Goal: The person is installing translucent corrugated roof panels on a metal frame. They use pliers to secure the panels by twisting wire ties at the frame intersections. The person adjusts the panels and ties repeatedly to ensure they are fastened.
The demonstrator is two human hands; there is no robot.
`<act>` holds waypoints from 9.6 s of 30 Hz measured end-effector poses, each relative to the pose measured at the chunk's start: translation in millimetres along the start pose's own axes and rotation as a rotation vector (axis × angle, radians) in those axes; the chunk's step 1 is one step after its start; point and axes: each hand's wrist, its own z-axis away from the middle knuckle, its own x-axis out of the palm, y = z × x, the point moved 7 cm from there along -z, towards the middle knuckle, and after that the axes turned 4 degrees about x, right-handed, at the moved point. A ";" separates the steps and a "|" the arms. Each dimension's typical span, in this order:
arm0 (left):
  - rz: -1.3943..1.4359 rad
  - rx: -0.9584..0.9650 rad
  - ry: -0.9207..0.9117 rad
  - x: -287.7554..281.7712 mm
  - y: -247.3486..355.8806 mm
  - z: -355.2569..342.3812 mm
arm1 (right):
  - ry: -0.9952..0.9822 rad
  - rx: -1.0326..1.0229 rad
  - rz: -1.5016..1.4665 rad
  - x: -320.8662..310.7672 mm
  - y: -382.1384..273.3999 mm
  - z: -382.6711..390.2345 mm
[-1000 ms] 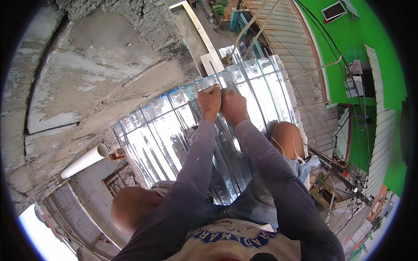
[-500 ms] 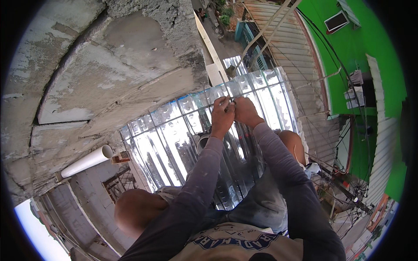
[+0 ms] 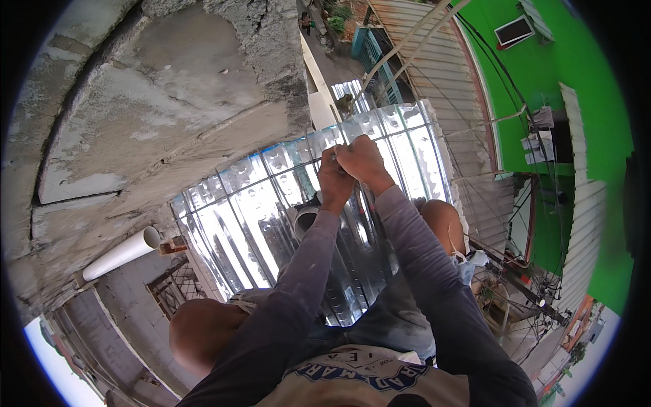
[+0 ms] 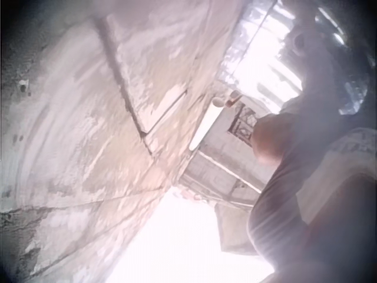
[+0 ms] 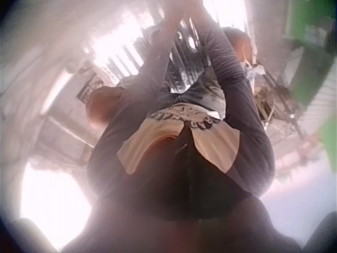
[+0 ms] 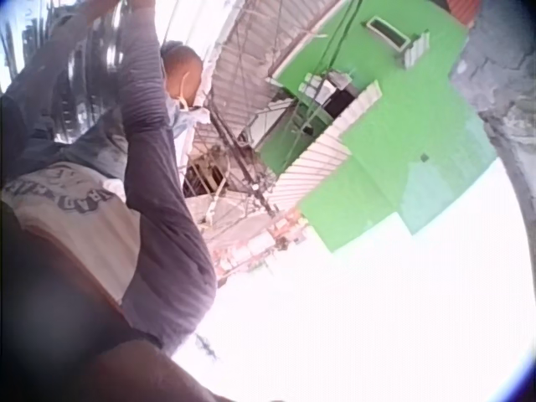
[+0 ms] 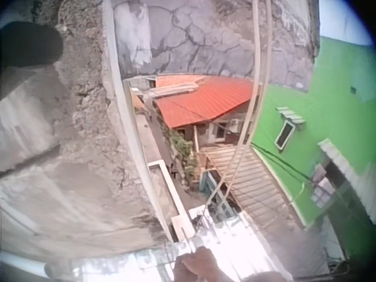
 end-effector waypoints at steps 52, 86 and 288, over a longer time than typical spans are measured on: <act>0.566 -0.513 0.429 -57.8 1.7 -6.3 | 0.250 0.215 0.074 40.7 27.3 -13.0; 0.090 -0.535 -0.123 34.1 -78.9 68.5 | -0.033 0.064 0.226 66.1 83.8 205.8; 1.901 -1.170 0.395 119.0 38.7 -10.2 | -0.490 -0.102 1.101 -90.5 -57.3 38.1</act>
